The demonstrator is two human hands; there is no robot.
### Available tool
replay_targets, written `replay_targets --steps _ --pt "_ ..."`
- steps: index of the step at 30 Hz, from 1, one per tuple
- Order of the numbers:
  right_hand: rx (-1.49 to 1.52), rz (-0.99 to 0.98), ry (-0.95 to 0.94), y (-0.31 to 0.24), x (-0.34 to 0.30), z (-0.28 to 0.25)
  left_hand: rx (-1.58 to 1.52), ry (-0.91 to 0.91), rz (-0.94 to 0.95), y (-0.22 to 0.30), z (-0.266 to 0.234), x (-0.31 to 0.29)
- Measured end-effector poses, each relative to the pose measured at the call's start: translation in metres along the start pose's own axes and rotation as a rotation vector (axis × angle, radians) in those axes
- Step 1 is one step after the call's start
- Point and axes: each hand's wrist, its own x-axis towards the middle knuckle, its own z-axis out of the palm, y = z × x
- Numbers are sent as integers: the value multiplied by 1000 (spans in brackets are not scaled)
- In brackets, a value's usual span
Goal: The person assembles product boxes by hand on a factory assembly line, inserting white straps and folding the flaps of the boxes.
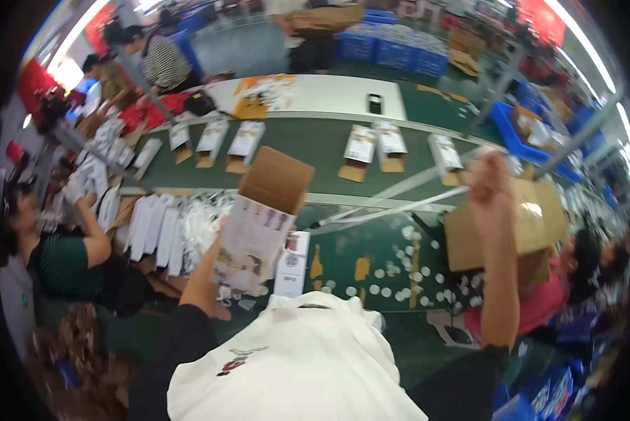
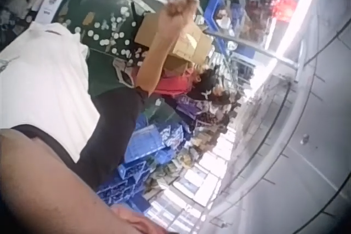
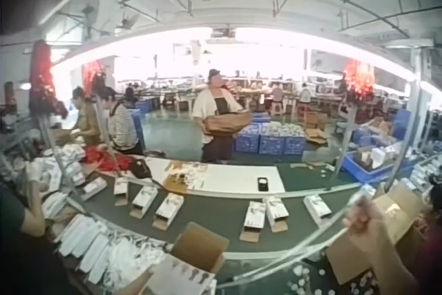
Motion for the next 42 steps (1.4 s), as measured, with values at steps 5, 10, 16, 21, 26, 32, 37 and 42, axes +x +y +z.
replay_targets --steps 5,10,16,21,26,32,37,42 --pt "-479 -444 -10 -50 -27 27 -234 58 -42 -23 -23 -13" --pt "-836 -560 -118 -38 -13 33 -57 -390 206 -32 -62 -40" --pt "-941 80 -177 -7 -34 73 971 167 -176 9 -127 -83" --pt "-918 222 -158 4 -42 113 879 -79 -45 28 -34 -93" --pt "-1010 579 -367 40 -20 140 1020 -727 284 15 48 32" --pt "-1006 668 -496 54 -25 129 809 -958 16 -32 79 92" --pt "-1473 161 -187 22 -46 123 631 -824 -339 -34 17 68" --pt "-1872 -218 -164 -13 -60 80 744 -662 -303 -27 -54 22"
